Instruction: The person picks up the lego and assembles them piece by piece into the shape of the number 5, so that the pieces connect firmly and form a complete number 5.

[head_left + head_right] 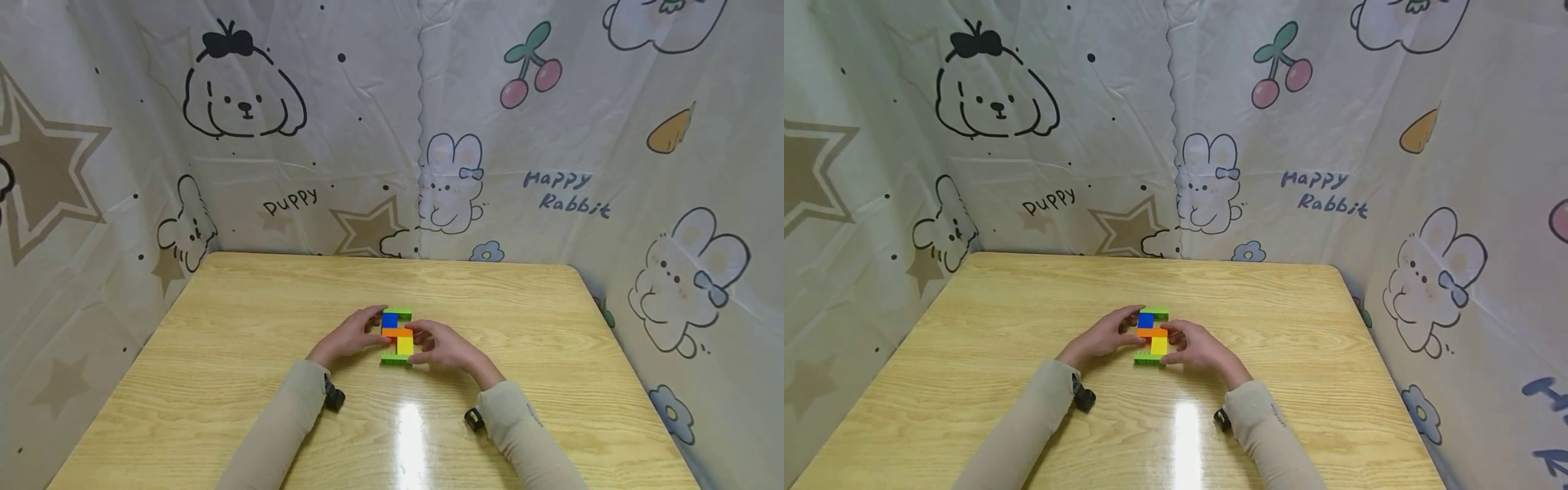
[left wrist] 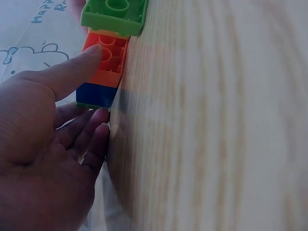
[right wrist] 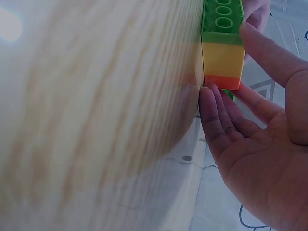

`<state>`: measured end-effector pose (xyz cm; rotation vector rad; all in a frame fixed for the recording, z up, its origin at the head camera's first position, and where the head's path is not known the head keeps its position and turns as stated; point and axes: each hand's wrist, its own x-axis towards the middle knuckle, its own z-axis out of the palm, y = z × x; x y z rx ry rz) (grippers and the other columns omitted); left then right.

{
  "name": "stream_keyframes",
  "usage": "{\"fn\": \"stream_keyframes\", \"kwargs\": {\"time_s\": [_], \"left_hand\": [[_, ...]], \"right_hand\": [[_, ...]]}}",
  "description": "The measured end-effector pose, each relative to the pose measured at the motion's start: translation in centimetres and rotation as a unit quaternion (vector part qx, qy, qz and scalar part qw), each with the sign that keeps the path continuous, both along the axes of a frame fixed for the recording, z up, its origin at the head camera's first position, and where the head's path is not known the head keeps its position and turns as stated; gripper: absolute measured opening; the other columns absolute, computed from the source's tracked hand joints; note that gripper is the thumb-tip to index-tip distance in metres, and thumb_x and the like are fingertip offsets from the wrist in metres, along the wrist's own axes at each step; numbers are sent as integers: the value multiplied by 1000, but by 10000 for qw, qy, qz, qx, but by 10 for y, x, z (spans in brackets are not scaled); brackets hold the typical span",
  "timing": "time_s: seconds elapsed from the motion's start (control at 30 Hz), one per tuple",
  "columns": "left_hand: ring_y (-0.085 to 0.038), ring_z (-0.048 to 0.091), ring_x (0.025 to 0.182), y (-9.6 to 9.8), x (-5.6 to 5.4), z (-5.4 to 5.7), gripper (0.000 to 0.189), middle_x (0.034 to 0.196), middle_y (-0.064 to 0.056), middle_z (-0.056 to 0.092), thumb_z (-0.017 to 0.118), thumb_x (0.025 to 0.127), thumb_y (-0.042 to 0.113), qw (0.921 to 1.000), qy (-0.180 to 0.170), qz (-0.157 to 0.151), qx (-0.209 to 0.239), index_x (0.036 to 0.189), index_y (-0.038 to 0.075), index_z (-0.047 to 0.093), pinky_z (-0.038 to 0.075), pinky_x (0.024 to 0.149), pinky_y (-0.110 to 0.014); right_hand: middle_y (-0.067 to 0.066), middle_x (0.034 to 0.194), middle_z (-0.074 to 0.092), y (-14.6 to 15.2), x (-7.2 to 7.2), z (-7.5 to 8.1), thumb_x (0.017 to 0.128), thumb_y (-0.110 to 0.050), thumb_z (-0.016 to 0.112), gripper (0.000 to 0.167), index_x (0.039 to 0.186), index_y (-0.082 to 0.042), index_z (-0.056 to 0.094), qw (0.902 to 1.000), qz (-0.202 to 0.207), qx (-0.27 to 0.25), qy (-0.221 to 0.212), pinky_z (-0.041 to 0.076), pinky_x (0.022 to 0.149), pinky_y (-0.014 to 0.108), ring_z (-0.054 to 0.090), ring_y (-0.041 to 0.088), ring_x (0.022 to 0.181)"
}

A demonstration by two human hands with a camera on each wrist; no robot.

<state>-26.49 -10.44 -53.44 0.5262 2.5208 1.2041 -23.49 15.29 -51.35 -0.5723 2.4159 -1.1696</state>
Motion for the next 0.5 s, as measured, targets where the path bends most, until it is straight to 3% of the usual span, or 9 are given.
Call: {"fn": "stream_keyframes", "kwargs": {"time_s": [0.5], "left_hand": [[-29,54,129,-2,1,-2,78,145,-13,56,77,95,30,9999,-63,-15,83,160,12,38,42,118,-50]], "right_hand": [[7,141,61,0,0,-1,89,-21,84,70,151,-11,52,9999,28,91,77,55,103,45,62,24,119]]}}
